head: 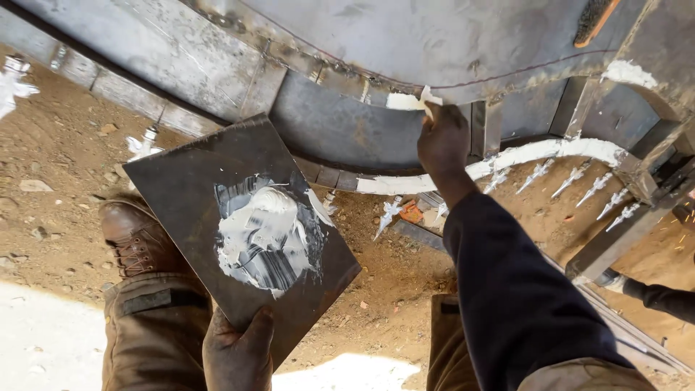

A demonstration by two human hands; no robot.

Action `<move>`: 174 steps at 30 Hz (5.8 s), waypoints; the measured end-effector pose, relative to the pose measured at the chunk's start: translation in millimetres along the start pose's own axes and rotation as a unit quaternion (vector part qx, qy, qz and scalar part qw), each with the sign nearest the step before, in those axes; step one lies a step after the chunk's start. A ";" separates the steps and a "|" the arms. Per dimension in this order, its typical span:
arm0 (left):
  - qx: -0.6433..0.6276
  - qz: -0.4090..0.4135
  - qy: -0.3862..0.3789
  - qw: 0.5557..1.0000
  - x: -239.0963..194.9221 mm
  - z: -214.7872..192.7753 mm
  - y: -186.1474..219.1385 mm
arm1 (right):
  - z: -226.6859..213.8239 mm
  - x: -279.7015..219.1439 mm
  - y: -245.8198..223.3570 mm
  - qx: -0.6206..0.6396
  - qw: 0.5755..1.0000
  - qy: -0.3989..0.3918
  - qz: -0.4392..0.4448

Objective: Applying and smoothing filler paste onto the joints of a metal structure using a handheld spreader

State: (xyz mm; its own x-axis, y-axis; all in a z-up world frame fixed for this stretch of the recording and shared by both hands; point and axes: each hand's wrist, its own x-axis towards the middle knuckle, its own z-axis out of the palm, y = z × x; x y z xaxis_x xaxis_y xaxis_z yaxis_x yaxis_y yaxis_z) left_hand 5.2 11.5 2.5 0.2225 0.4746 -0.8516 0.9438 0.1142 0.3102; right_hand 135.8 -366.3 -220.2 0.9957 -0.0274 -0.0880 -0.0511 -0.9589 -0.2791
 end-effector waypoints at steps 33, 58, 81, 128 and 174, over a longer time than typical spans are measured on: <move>0.119 -0.075 0.010 0.990 -13.9 -32.0 60.8 | 86.2 -29.7 -92.9 -0.053 0.990 -0.025 -0.126; 0.022 -0.042 -0.007 0.999 -1.9 -34.2 52.3 | 77.6 48.7 -125.2 0.064 0.994 -0.031 0.084; -0.169 -0.059 -0.049 0.983 1.5 -18.4 24.8 | 122.9 -2.6 -80.6 0.608 0.381 0.111 0.688; -0.206 -0.067 -0.062 0.974 -7.6 10.3 0.6 | 5.7 -72.4 -33.6 0.159 0.951 -0.232 -0.128; -0.036 -0.065 -0.023 0.997 -15.3 12.0 8.1 | -5.5 -123.9 -115.4 -0.069 0.985 -0.002 -0.158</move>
State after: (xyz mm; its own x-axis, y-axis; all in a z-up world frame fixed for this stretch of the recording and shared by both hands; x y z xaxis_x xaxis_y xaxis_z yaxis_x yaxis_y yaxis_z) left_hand 12.3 -5.3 13.0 0.1122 0.4107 -0.9048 0.9459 0.2349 0.2239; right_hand 18.7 -253.8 -171.8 0.9597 0.2804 -0.0212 0.2736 -0.9485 -0.1597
